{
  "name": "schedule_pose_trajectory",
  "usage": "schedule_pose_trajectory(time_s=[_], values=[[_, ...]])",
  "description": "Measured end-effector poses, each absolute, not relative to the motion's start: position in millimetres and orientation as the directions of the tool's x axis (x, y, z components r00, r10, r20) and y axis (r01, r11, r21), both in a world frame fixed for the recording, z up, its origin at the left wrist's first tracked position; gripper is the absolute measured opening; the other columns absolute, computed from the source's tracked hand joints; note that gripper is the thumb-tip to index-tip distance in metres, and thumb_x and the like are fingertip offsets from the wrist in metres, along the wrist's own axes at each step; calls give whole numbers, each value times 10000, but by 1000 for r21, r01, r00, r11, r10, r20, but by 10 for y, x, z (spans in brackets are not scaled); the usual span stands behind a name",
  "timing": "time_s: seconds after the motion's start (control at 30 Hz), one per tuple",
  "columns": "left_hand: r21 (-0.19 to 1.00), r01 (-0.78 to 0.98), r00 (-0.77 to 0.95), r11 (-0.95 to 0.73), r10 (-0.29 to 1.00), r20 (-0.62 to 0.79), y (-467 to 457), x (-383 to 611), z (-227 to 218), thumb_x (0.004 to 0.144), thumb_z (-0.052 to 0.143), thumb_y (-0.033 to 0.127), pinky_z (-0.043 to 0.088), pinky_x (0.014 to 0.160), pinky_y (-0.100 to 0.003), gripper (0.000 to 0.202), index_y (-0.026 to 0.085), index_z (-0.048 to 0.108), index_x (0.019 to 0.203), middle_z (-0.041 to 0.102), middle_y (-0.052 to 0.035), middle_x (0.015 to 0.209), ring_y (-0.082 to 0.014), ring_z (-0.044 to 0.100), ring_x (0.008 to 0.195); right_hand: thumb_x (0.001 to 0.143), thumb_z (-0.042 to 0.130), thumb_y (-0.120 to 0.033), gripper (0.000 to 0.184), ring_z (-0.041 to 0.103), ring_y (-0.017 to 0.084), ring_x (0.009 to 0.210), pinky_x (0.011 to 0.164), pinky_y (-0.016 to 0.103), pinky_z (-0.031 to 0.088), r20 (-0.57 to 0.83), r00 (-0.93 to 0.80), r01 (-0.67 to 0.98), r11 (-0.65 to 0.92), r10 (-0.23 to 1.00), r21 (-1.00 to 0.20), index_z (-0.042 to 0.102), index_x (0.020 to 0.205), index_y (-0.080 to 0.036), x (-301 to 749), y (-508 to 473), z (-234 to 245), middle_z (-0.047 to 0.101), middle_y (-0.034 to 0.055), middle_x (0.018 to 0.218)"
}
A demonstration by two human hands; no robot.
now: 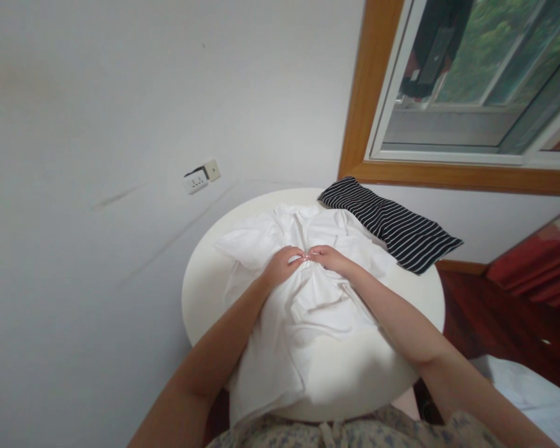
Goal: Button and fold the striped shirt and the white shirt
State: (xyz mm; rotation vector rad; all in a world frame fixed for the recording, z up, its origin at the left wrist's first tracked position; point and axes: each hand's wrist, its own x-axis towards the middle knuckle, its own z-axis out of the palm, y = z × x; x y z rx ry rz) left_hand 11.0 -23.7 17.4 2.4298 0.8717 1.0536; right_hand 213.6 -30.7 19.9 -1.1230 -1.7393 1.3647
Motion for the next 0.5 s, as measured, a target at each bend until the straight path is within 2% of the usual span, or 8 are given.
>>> schedule_pose_trajectory(time_s=[0.23, 0.37, 0.5], values=[[620, 390, 543, -681, 714, 442, -246, 113, 176, 869, 542, 296, 480, 940, -365, 190, 205, 656, 990, 703, -55, 1021, -198, 630, 977, 693, 656, -626, 458, 246, 66, 452, 446, 225, 164, -23, -382, 202, 59, 924, -978, 584, 737, -176, 2157, -290, 174, 312, -90, 501], [621, 409, 532, -668, 728, 433, -251, 124, 177, 863, 538, 281, 478, 940, -367, 176, 204, 655, 971, 702, -55, 1009, -204, 629, 976, 703, 637, -618, 455, 252, 65, 470, 462, 224, 170, 15, -368, 209, 99, 930, -973, 594, 738, -167, 2148, -263, 111, 352, -80, 523], [601, 423, 525, -678, 724, 448, -253, 137, 185, 866, 533, 270, 480, 915, -354, 156, 192, 646, 939, 701, -59, 975, -202, 633, 954, 722, 622, -597, 427, 246, 67, 470, 466, 226, 164, 36, -362, 220, 123, 932, -968, 596, 750, -171, 2131, -276, 114, 330, -84, 517]])
